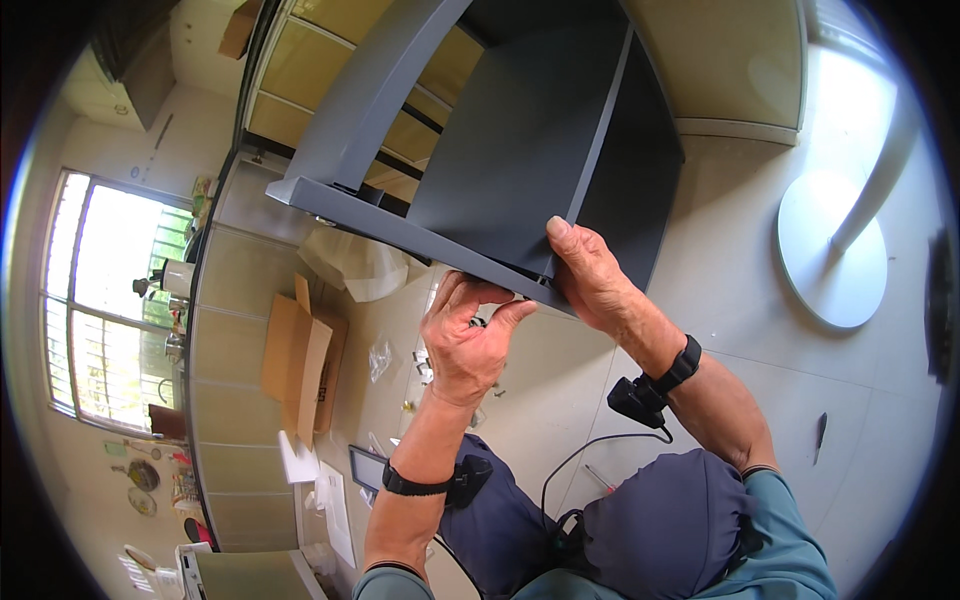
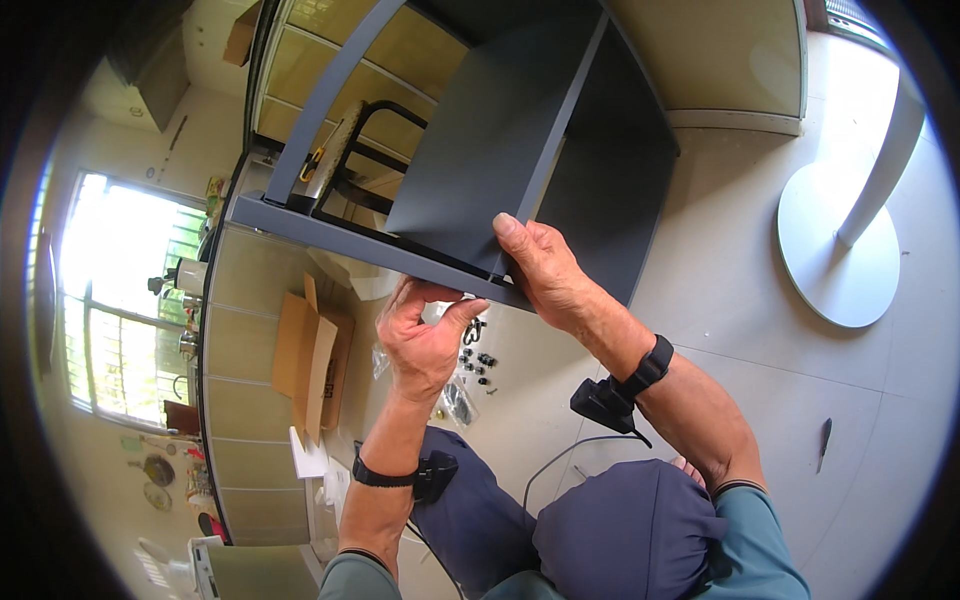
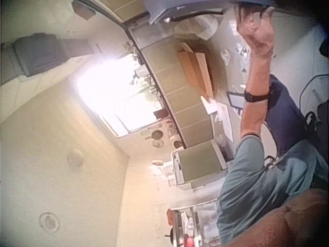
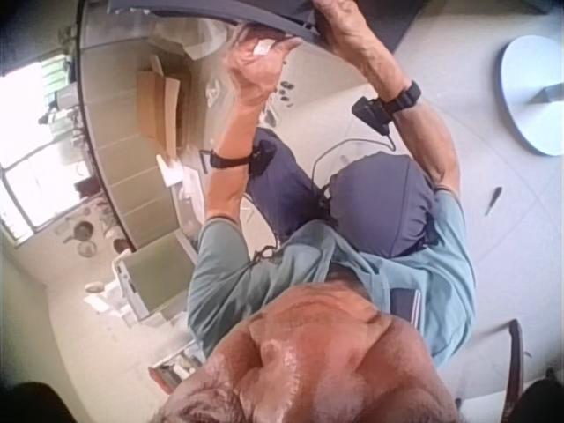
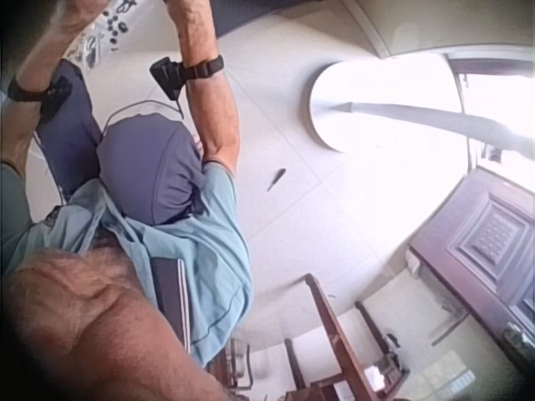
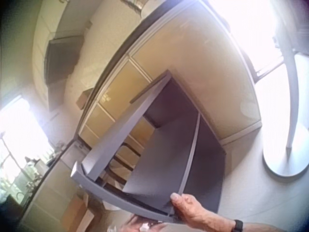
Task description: The person attaches panels of a dark gray storage unit together, aligns the pre-drilled holes, inserts fasteners, and uses a screwdriver to tighten screws to secure the structure.
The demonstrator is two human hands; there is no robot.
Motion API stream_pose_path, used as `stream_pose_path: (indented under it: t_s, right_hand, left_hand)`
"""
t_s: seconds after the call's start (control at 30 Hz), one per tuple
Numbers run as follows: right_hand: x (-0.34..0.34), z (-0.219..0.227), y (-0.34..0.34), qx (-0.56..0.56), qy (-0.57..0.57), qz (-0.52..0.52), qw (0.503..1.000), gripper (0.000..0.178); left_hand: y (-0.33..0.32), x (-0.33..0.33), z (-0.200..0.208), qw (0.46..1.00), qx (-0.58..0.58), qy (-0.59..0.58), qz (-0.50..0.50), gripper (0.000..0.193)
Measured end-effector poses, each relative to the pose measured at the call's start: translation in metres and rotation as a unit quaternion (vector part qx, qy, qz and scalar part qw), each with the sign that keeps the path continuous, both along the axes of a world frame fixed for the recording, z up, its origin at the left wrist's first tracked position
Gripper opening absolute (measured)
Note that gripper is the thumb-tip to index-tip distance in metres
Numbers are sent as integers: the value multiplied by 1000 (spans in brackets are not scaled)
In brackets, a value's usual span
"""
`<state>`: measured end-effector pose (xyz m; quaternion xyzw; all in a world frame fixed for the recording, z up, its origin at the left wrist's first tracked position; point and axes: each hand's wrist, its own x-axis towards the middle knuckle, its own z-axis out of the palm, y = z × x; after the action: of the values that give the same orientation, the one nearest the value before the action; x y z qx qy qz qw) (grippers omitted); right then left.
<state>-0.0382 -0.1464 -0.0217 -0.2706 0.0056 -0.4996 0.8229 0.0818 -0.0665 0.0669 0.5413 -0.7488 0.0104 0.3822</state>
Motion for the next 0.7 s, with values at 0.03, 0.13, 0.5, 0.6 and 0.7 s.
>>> stream_pose_path:
  t_s: [0.03, 0.13, 0.5, 0.6, 0.7]
  right_hand:
    - [-1, 4, 1, 5, 0, 1, 1000, 53]
    - [0, 3, 1, 8, -1, 2, 1000, 53]
    - [0, 3, 0, 12, -10, 8, 1000, 50]
    - [-2, 4, 2, 10, -7, 8, 1000, 50]
    - [-2, 0, 2, 11, -6, 13, 1000, 48]
  left_hand:
    - [-2, 1, 1, 1000, -6, -15, -11, 23]
    - [-6, 0, 2, 988, -91, -122, -27, 26]
    - [-7, 10, 11, 949, -150, -259, -96, 30]
    - [1, 6, 15, 955, -119, -260, -83, 30]
    - [14, 1, 15, 975, -55, -208, -63, 26]
